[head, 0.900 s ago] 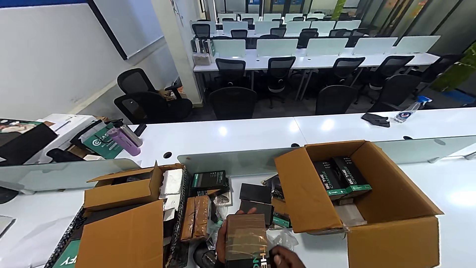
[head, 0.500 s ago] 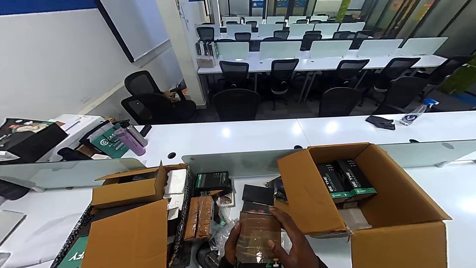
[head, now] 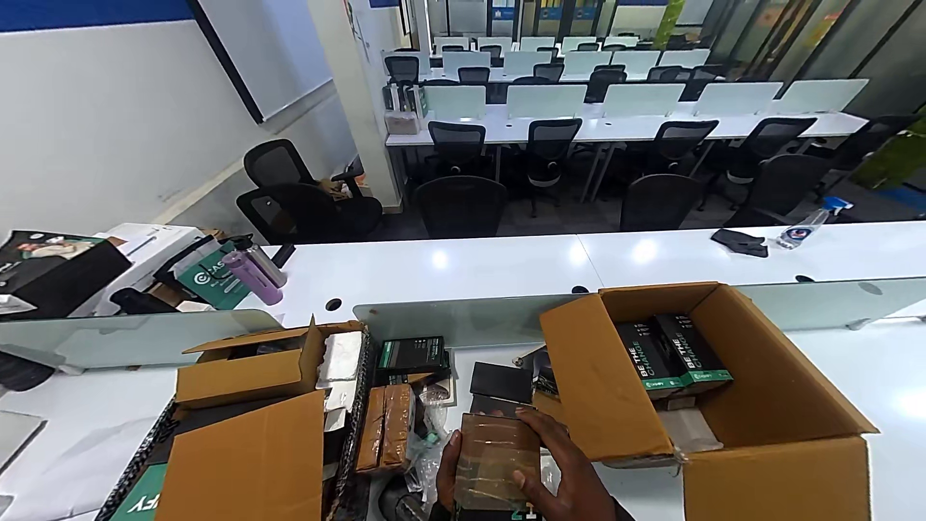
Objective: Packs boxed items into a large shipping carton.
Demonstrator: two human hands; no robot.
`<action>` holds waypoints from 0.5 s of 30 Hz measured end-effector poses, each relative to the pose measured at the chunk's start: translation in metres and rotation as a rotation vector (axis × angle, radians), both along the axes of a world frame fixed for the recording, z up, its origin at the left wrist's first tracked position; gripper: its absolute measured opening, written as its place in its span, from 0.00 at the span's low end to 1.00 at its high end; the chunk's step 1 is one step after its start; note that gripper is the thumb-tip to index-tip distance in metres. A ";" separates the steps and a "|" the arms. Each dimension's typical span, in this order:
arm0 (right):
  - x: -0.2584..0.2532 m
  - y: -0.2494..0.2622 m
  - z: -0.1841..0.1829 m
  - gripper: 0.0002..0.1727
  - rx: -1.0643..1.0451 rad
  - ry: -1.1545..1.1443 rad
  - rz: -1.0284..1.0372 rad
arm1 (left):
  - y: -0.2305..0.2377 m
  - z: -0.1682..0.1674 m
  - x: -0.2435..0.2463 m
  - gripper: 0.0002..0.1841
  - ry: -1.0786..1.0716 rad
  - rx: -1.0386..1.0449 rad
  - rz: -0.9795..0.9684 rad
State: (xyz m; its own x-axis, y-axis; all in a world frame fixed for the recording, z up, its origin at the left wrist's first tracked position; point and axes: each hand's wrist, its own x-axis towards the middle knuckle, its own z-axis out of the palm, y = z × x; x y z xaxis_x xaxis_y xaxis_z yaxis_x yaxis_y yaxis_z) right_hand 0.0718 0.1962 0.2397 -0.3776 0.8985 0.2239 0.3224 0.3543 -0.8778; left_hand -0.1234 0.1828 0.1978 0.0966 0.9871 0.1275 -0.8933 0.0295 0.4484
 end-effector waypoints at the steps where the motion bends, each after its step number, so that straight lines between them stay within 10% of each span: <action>1: 0.000 0.000 0.000 0.42 -0.008 -0.003 0.000 | 0.000 0.001 0.000 0.20 0.019 -0.008 0.008; 5: 0.001 0.000 0.000 0.43 -0.010 -0.009 -0.015 | -0.004 0.003 -0.001 0.24 0.257 -0.035 0.076; 8: 0.002 -0.001 0.000 0.43 -0.001 -0.056 -0.037 | -0.006 0.047 0.004 0.20 0.321 -0.582 0.085; 10: 0.004 -0.002 0.000 0.44 0.031 -0.125 -0.063 | -0.004 -0.019 -0.008 0.33 0.383 -0.013 0.053; 15: 0.005 -0.001 0.003 0.45 0.053 -0.222 -0.055 | -0.002 -0.030 -0.013 0.33 0.537 0.035 0.132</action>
State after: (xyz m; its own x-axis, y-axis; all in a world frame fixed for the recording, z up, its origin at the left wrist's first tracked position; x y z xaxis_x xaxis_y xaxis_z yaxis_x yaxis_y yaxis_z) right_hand 0.0765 0.1952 0.2422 -0.3737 0.9082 0.1884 0.5255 0.3747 -0.7639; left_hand -0.1369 0.1812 0.1680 0.0329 0.9913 0.1274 -0.5337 -0.0903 0.8409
